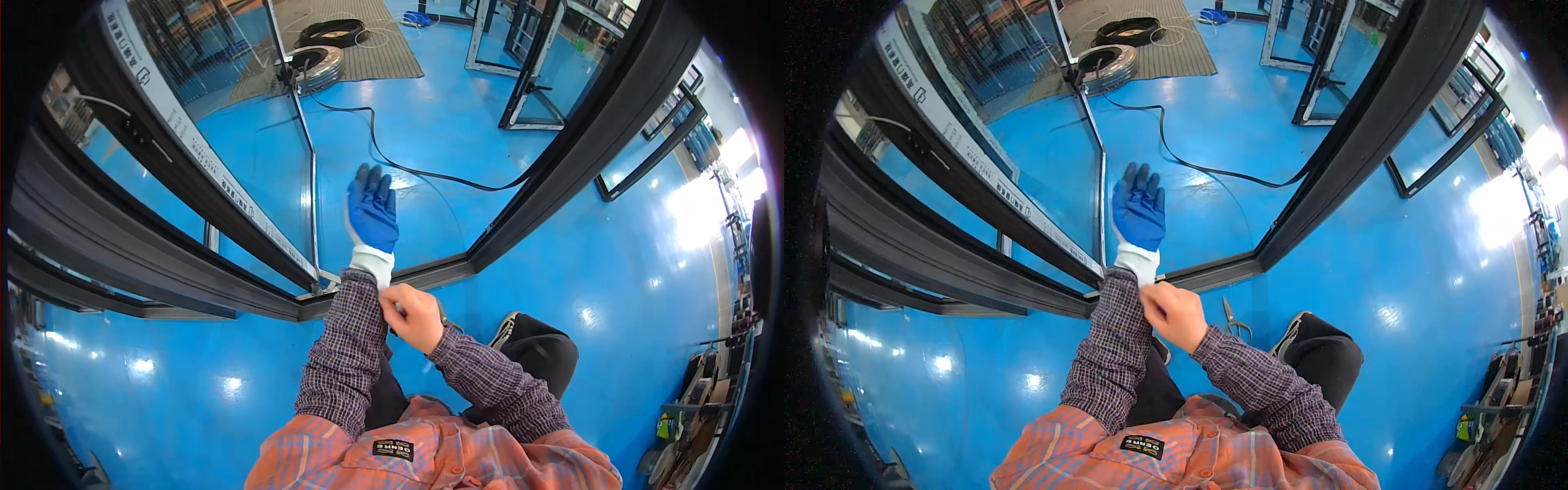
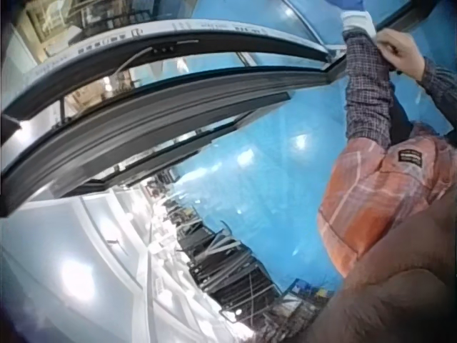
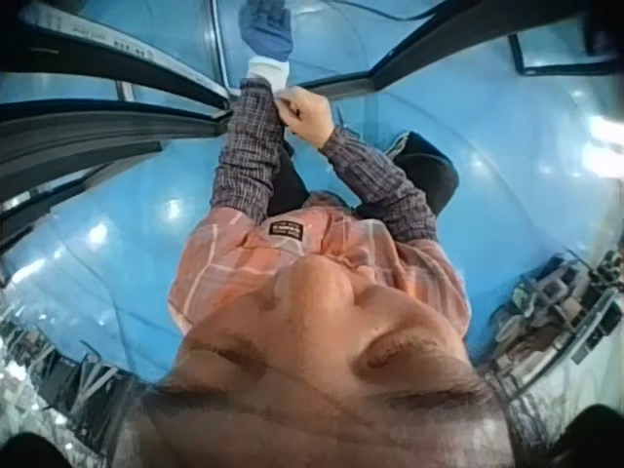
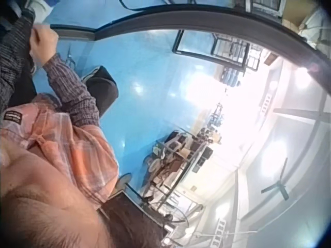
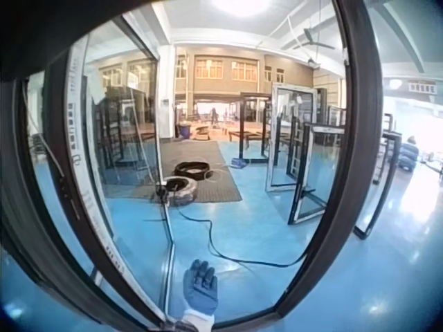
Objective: The person installs a rubber seal into the channel of a metal frame, using scissors to trim it.
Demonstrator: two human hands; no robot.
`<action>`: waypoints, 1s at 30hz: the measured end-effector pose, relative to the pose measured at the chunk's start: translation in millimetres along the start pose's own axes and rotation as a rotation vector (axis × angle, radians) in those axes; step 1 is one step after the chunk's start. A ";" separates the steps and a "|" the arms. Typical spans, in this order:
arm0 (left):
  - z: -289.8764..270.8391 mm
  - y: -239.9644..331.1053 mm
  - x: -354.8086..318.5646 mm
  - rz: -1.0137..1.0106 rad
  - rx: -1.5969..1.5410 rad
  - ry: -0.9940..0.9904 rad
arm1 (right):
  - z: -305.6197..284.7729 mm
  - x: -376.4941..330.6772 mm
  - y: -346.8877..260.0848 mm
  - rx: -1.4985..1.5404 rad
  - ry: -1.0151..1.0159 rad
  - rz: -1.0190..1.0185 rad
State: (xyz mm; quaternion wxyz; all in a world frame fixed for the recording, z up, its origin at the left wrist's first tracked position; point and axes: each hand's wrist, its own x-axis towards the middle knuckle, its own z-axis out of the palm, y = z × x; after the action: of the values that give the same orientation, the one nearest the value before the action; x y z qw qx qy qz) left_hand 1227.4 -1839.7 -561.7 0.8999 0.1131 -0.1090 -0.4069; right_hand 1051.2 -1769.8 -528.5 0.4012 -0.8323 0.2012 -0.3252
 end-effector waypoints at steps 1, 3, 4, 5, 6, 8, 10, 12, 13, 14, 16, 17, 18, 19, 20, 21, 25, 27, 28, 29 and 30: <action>2.5 -6.2 -1.0 0.009 -0.006 -0.001 | -1.2 3.5 -7.3 0.007 -0.013 -0.096; 7.3 -19.9 -6.0 0.013 0.506 0.106 | -2.8 9.6 -15.3 0.023 -0.040 -0.287; 8.9 -24.6 -8.2 0.017 0.498 0.105 | -4.9 12.6 -14.4 0.017 -0.045 -0.291; 10.2 -28.6 -10.8 0.011 0.647 0.073 | -8.3 16.9 -12.6 -0.001 -0.003 -0.220; 11.1 -31.5 -13.4 0.006 0.797 0.042 | -12.1 21.4 -10.6 -0.018 0.038 -0.150; 11.0 -33.1 -18.1 -0.004 1.098 -0.019 | -17.2 26.6 -8.4 -0.051 0.121 -0.012; 23.9 -28.6 -24.6 -0.009 1.172 -0.007 | -21.8 26.2 -9.4 -0.086 0.079 0.000; 45.2 -19.9 -32.5 -0.027 1.335 0.013 | -26.4 25.0 -11.0 -0.142 0.005 0.030; 49.2 -19.0 -33.8 -0.037 1.416 0.024 | -28.9 24.8 -10.4 -0.170 -0.032 0.046; 47.8 -16.4 -34.0 -0.028 1.417 0.032 | -28.7 25.4 -11.3 -0.167 -0.038 0.038; 39.7 -18.7 -32.6 0.080 1.552 -0.037 | -30.1 27.0 -8.9 -0.176 -0.045 0.054; 35.0 -21.0 -31.6 0.133 1.619 -0.071 | -30.6 27.8 -7.2 -0.181 -0.050 0.062; 29.7 -22.8 -30.9 0.186 1.686 -0.104 | -29.6 28.7 -6.8 -0.186 -0.056 0.071; 28.5 -25.0 -30.7 0.188 1.682 -0.097 | -29.7 29.1 -8.2 -0.188 -0.062 0.069; 27.2 -26.8 -30.2 0.170 1.702 -0.099 | -29.5 29.3 -10.7 -0.226 -0.068 0.045; 25.8 -28.3 -29.6 0.153 1.723 -0.100 | -29.1 29.5 -13.6 -0.263 -0.074 0.021; 22.5 -31.6 -29.1 0.129 1.799 -0.099 | -28.7 31.1 -14.0 -0.300 -0.116 0.006; 22.1 -32.3 -28.8 0.153 1.869 -0.101 | -32.1 33.8 -6.9 -0.228 -0.168 0.077; 22.0 -32.3 -28.5 0.165 1.905 -0.103 | -34.3 35.9 -4.5 -0.192 -0.193 0.113; 21.4 -33.5 -28.6 0.164 1.903 -0.105 | -37.9 39.0 -2.3 -0.194 -0.193 0.114; 20.9 -34.5 -28.7 0.166 1.932 -0.106 | -42.5 44.0 0.0 -0.078 -0.231 0.177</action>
State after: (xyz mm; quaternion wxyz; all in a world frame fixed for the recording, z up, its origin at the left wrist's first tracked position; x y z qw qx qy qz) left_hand 1178.4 -1842.6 -554.9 0.4390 0.7767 -0.4442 -0.0817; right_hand 1052.4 -1818.9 -492.0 0.4162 -0.8581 0.2387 -0.1827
